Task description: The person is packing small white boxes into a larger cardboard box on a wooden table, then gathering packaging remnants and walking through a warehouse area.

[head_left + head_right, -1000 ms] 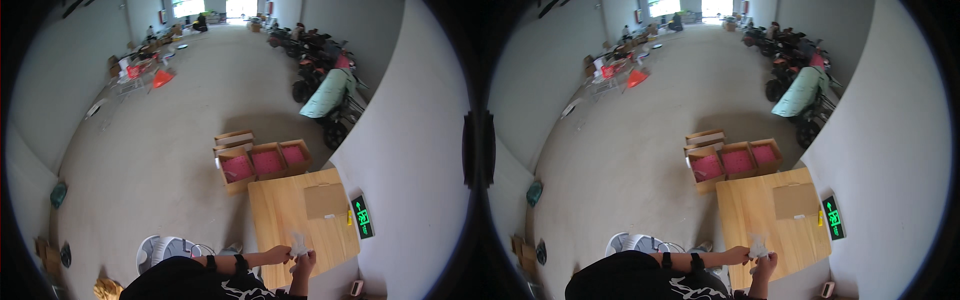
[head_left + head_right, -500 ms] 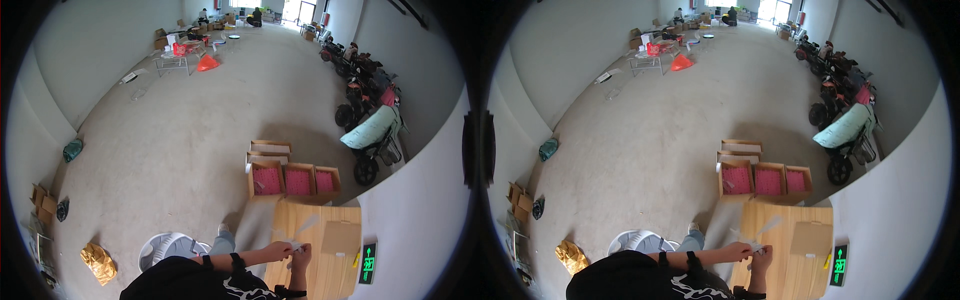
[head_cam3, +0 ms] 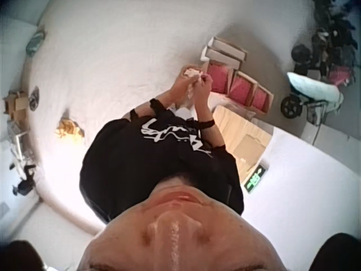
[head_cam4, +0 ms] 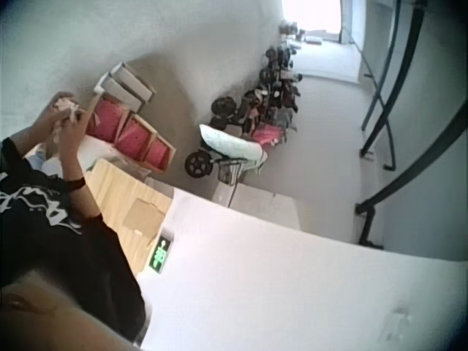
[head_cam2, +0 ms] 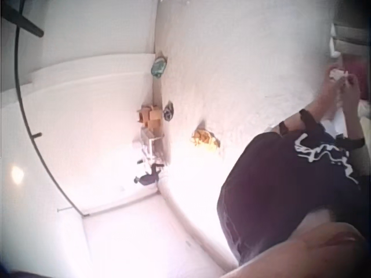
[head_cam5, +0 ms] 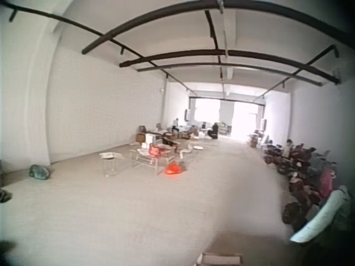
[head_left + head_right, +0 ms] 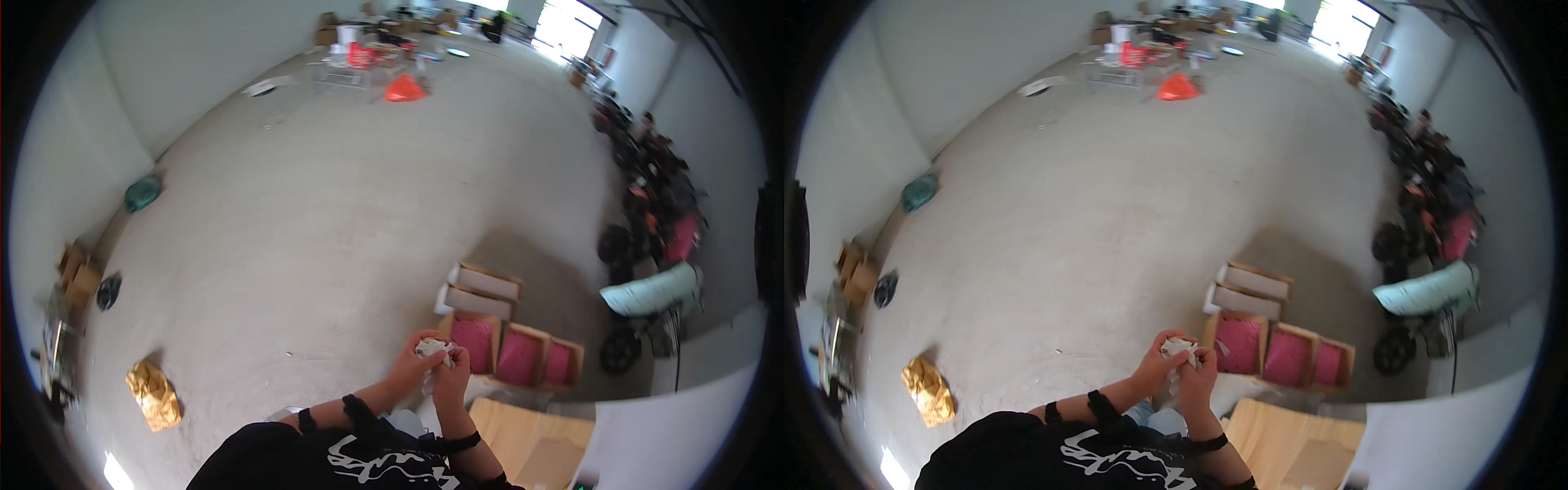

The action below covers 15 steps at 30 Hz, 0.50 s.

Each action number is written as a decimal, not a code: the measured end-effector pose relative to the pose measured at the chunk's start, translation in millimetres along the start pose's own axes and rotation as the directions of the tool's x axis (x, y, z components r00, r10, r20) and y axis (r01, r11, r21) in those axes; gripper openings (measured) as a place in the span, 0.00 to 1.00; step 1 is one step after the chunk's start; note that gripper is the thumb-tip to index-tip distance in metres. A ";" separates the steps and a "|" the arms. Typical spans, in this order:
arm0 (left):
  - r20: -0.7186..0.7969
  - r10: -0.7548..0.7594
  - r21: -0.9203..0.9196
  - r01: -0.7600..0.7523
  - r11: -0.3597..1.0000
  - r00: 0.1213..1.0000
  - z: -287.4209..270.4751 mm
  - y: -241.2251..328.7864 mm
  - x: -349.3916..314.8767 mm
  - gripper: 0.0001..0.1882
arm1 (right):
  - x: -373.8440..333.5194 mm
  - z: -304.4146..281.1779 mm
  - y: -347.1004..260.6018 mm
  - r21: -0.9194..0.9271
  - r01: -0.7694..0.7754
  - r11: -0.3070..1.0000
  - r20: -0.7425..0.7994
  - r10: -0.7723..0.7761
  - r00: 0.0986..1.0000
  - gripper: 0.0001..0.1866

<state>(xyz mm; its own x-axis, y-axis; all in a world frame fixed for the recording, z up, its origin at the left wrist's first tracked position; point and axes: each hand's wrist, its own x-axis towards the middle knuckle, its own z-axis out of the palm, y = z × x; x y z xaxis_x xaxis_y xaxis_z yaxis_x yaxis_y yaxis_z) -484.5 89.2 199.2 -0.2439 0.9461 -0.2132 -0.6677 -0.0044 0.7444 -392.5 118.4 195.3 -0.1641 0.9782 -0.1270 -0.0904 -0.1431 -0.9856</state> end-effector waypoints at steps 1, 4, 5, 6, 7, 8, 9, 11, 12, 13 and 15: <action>-0.046 0.029 -0.002 -0.029 1.000 0.999 -4.8 10.6 9.0 0.22 | 11.6 21.1 -1.7 0.001 -0.014 1.000 0.052 0.014 0.999 0.08; -0.290 -0.035 -0.379 -0.081 0.922 0.956 -26.3 45.1 35.9 0.25 | 41.1 74.0 -3.2 -0.436 0.500 0.748 0.350 -0.370 0.860 0.10; -0.383 -0.031 -0.401 -0.136 0.906 0.923 -37.5 56.8 47.3 0.23 | 54.8 85.9 -3.2 -0.405 0.515 0.755 0.394 -0.364 0.844 0.10; -0.471 -0.027 -0.416 -0.195 0.888 0.882 -50.0 70.4 59.6 0.22 | 69.4 99.6 -9.6 -0.332 0.662 0.672 0.564 -0.421 0.710 0.12; -0.550 -0.029 -0.427 -0.252 0.868 0.834 -61.8 84.3 70.6 0.21 | 84.3 111.3 -13.8 -0.229 0.784 0.577 0.702 -0.460 0.543 0.14; -0.583 0.000 -0.411 -0.295 0.863 0.812 -73.2 99.2 84.5 0.21 | 102.5 115.8 -12.7 -0.102 0.771 0.629 0.801 -0.407 0.438 0.21; -0.612 0.020 -0.413 -0.341 0.844 0.791 -82.7 117.2 101.2 0.19 | 118.4 121.2 -2.9 -0.062 0.770 0.635 0.813 -0.415 0.408 0.21; -0.668 0.064 -0.400 -0.430 0.809 0.741 -98.0 134.7 134.7 0.18 | 150.8 135.4 15.6 -0.028 0.047 0.999 0.644 -0.018 0.765 0.24; -0.667 0.117 -0.355 -0.452 0.818 0.736 -110.5 134.6 156.7 0.16 | 162.8 155.4 -0.7 0.112 -0.295 0.949 0.643 0.157 0.750 0.25; -0.651 0.168 -0.313 -0.464 0.829 0.740 -110.8 146.7 181.7 0.14 | 186.5 169.4 -2.0 0.106 -0.296 0.949 0.676 0.150 0.722 0.25; -0.747 0.210 -0.147 -0.464 0.874 0.631 -104.8 147.1 230.2 0.10 | 231.0 195.8 -0.9 0.290 -0.818 0.496 0.804 0.337 0.489 0.24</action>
<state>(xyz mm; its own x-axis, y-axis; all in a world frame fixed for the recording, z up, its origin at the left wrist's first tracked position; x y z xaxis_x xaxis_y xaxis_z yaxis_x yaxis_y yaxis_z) -712.7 272.4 193.3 -0.8194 0.3541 -0.4508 -0.5732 -0.4905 0.6564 -622.6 315.1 188.8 -0.9009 0.3094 -0.3043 -0.1952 -0.9151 -0.3528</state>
